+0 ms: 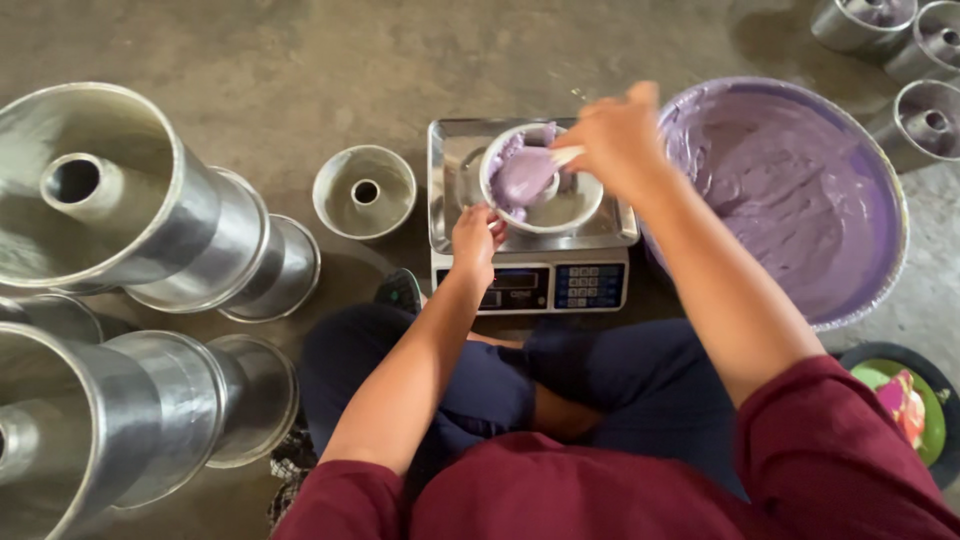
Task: The person scoops purple batter from a large bowl and fills metal baking molds placed on a digital scale. They use a spatula to spread the batter evenly inside each mold, then stack the filled molds on top of others.
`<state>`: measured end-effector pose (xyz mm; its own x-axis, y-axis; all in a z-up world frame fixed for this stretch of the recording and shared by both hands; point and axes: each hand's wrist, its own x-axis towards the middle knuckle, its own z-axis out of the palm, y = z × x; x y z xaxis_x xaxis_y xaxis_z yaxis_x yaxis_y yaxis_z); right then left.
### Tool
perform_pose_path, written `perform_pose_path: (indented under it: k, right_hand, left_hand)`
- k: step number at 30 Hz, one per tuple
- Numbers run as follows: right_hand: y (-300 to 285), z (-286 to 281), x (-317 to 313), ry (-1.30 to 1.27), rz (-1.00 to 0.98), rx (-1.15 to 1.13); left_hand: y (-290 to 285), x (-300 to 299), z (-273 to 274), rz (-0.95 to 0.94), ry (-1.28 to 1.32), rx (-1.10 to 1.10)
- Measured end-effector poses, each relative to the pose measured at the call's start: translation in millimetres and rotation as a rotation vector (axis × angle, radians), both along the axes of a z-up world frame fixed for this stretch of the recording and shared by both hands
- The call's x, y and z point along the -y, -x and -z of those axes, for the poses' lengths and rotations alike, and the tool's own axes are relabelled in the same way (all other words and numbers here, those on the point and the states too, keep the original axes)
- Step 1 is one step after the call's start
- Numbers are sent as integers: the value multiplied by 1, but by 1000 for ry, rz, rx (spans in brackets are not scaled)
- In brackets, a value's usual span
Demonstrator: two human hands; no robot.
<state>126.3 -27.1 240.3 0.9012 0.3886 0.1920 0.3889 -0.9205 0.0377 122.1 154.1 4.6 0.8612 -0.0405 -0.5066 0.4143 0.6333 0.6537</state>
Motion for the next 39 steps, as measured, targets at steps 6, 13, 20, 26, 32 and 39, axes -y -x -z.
perform_pose_path:
  k: [6,13,20,26,32,39]
  right_hand:
    - [-41,24,-34,361,-146,-125]
    - [-67,26,-43,333,-1,-214]
    - [-72,5,-46,87,133,-248]
    - [-59,-2,-68,-38,247,-269]
    - [-52,-17,23,-91,398,-296]
    - [-50,0,36,-169,484,-362]
  left_hand:
    - [-8,4,-6,22,-235,71]
    - [16,2,-18,31,-82,123]
    - [30,0,-23,57,-12,183]
    - [37,27,-31,71,-76,116]
    - [28,17,-14,66,-167,232]
    - [-3,15,-14,68,-499,472]
